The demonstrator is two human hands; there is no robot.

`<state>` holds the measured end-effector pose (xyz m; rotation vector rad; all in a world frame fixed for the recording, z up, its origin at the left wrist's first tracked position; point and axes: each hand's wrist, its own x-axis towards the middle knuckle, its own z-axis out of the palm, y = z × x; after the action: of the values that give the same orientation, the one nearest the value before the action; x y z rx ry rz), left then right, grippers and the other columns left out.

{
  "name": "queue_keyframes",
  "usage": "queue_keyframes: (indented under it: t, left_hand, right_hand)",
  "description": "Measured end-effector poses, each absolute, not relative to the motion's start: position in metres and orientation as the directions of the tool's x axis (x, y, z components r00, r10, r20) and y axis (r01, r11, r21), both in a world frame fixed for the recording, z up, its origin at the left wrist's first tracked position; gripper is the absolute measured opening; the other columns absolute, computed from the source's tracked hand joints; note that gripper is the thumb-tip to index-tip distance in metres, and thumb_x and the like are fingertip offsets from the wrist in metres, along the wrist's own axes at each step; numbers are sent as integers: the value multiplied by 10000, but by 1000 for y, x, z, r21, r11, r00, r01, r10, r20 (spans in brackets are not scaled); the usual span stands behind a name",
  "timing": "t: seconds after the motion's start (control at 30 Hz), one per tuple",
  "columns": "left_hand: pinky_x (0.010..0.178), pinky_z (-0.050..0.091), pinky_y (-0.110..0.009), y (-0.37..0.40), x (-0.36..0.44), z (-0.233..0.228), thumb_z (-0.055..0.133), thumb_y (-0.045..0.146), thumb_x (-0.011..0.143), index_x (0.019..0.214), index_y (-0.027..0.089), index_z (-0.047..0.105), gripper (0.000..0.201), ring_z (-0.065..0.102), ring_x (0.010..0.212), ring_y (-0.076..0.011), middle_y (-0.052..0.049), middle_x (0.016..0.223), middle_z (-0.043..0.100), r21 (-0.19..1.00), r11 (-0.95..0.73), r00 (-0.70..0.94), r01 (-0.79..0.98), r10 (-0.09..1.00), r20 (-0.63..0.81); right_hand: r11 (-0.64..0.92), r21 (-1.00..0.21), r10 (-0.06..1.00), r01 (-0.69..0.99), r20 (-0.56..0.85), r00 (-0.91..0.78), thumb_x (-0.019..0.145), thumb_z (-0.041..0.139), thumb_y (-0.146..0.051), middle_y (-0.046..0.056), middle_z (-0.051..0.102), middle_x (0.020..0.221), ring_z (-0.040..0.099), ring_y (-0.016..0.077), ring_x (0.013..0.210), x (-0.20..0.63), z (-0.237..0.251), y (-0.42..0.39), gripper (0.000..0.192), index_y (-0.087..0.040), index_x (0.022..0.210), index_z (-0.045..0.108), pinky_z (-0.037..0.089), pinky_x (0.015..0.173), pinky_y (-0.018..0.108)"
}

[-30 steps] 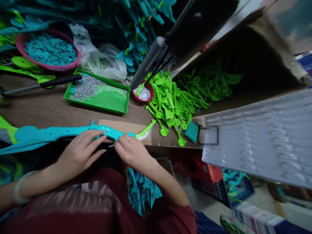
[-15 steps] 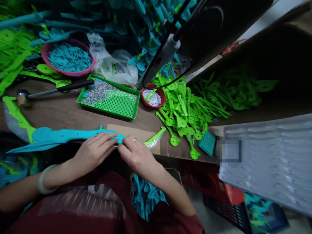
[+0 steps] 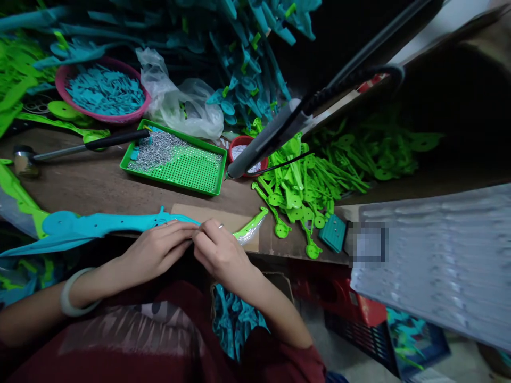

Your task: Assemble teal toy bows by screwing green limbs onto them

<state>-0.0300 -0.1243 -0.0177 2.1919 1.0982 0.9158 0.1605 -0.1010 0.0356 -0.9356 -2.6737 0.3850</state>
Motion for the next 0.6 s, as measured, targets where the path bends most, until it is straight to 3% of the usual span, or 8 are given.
queue_keyframes:
  t: [0.1,0.23,0.3,0.43,0.6]
  left_hand:
    - [865,592,-398,-122,-30,-22,454,191,998,1151,122,631,244,681,1015,-213,-107,1107,716,698,-546,429,463,827,363]
    - [870,591,-356,-116,-27,-26,458,156,995,1114,126,647,226,684,1019,-186,-95,1097,724,733,-579,379,356,807,453]
    - [903,581,-370,-116,-28,-27,492,181,989,1166,136,630,229,669,1070,-194,-104,1154,708,734,-569,332,370,819,467]
    - [983,530,-470,-123,-43,-30,547,218,964,1250,160,598,296,625,1160,-253,-129,1247,665,627,-530,266,571,842,470]
    - [956,516,-491,-131,-60,-42,562,245,953,1191,148,626,265,606,1161,-288,-142,1278,643,507,-535,353,676,839,414]
  right_hand:
    - [749,-341,646,569,179,-742,963,442,-129,82,595,848,528,171,759,159,36,-101,172,-164,926,607,454,652,300]
    - [598,-693,696,404,199,-690,946,515,-124,48,603,894,593,141,846,165,33,-91,120,-192,1002,596,501,742,270]
    - [529,-766,727,366,186,-661,938,536,-124,41,597,909,599,133,869,171,24,-83,108,-196,985,603,502,774,267]
    - [553,-734,708,393,165,-687,954,498,-137,61,585,961,588,140,910,184,-2,-72,133,-192,985,615,501,809,282]
    - [648,-650,622,397,152,-768,961,465,-134,79,561,995,573,142,932,185,-17,-67,178,-189,1022,623,509,810,274]
